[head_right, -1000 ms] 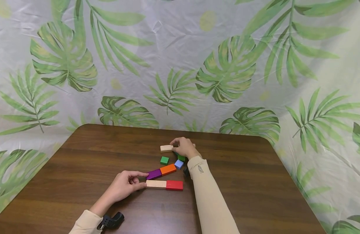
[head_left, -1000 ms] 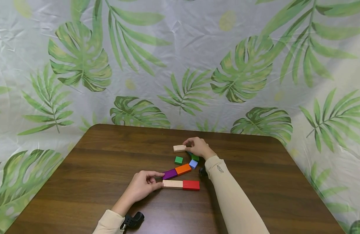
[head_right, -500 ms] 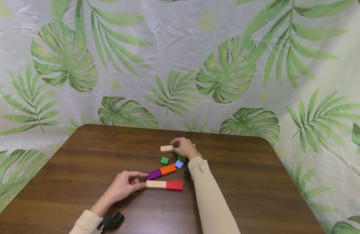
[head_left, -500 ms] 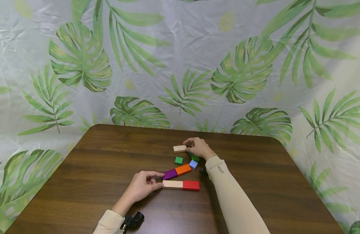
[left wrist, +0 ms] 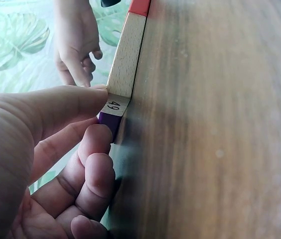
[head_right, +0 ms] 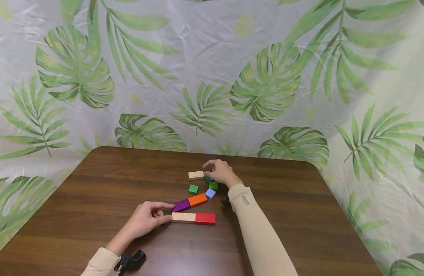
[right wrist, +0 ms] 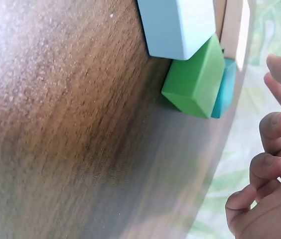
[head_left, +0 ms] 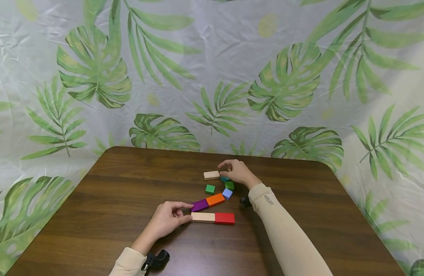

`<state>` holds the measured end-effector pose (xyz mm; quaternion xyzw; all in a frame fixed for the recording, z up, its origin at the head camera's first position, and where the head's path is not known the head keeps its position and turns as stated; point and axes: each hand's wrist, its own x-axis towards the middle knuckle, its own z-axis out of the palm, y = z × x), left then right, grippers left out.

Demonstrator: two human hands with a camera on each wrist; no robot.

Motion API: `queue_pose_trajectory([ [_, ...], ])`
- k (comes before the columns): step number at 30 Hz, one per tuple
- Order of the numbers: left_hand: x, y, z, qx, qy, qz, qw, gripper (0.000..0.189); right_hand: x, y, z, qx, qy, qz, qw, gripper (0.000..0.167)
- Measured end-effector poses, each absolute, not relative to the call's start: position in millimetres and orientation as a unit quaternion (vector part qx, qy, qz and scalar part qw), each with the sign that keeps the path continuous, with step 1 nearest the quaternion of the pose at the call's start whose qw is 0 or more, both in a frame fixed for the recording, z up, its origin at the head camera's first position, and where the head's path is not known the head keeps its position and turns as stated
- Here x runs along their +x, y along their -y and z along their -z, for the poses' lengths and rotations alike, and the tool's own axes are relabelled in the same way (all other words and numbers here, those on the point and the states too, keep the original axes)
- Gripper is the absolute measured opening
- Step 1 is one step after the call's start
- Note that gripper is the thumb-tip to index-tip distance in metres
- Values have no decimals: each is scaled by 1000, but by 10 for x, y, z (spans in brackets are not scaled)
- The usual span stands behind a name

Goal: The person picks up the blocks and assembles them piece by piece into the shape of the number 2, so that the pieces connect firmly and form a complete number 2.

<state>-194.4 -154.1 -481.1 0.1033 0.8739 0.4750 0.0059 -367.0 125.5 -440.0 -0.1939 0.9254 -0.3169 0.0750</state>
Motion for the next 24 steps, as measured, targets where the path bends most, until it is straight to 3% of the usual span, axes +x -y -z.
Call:
queue_pose_trajectory([
  [14, -1950, 1543, 4818, 104, -875, -473, 7, 27, -3482, -1228, 4361, -246, -906, 326, 110, 28],
  [24, -1951, 1548, 4819, 108, -875, -473, 6, 27, -3368, -1158, 4403, -231, -927, 276, 106, 29],
])
